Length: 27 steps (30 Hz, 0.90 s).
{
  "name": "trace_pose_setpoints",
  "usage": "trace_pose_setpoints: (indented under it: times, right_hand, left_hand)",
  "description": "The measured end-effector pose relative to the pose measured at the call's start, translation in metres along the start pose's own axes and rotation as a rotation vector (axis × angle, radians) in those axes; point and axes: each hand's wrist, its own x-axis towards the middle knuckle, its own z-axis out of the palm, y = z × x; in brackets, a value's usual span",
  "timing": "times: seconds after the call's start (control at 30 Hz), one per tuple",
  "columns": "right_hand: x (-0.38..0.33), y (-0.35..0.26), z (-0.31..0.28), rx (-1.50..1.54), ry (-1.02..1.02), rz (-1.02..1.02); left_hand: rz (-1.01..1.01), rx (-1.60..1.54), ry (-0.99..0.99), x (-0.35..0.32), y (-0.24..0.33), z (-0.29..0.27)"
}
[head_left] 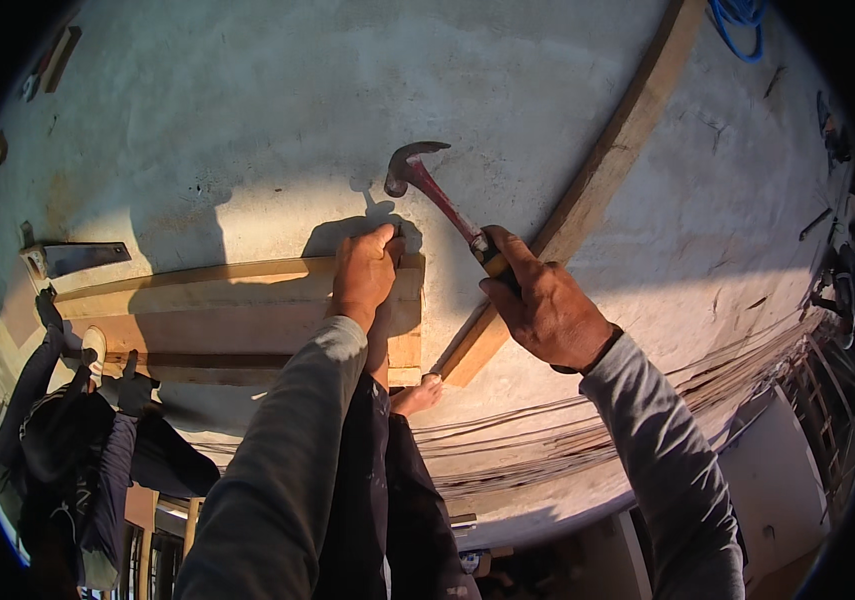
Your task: The person assembles a small wooden frame on a concrete floor. They measure and mark wood pieces with a pencil and try-square, cut them with a hand saw, and fasten them together using a hammer and nails. A second person assists by holding pieces during cutting.
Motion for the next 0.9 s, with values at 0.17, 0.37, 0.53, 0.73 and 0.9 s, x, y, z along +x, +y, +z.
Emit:
trace_pose_setpoints:
  times: [0.17,0.37,0.53,0.73,0.9]
  right_hand:
    - [0.0,-0.002,0.002,-0.006,-0.011,-0.017]
    - [-0.002,-0.003,0.002,-0.195,-0.237,0.042]
    - [-0.004,0.001,0.003,0.068,0.113,0.061]
    - [-0.004,-0.001,0.006,-0.205,-0.119,-0.122]
    - [-0.005,-0.013,0.006,0.182,0.252,0.071]
  left_hand:
    - [0.115,0.044,0.153,-0.004,-0.009,0.012]
    - [0.087,-0.068,0.135,-0.004,-0.014,0.014]
    - [0.069,-0.055,0.114,-0.01,-0.006,0.013]
    - [-0.031,-0.179,-0.041,-0.003,-0.007,0.008]
    - [-0.13,0.195,-0.013,-0.014,-0.012,-0.006]
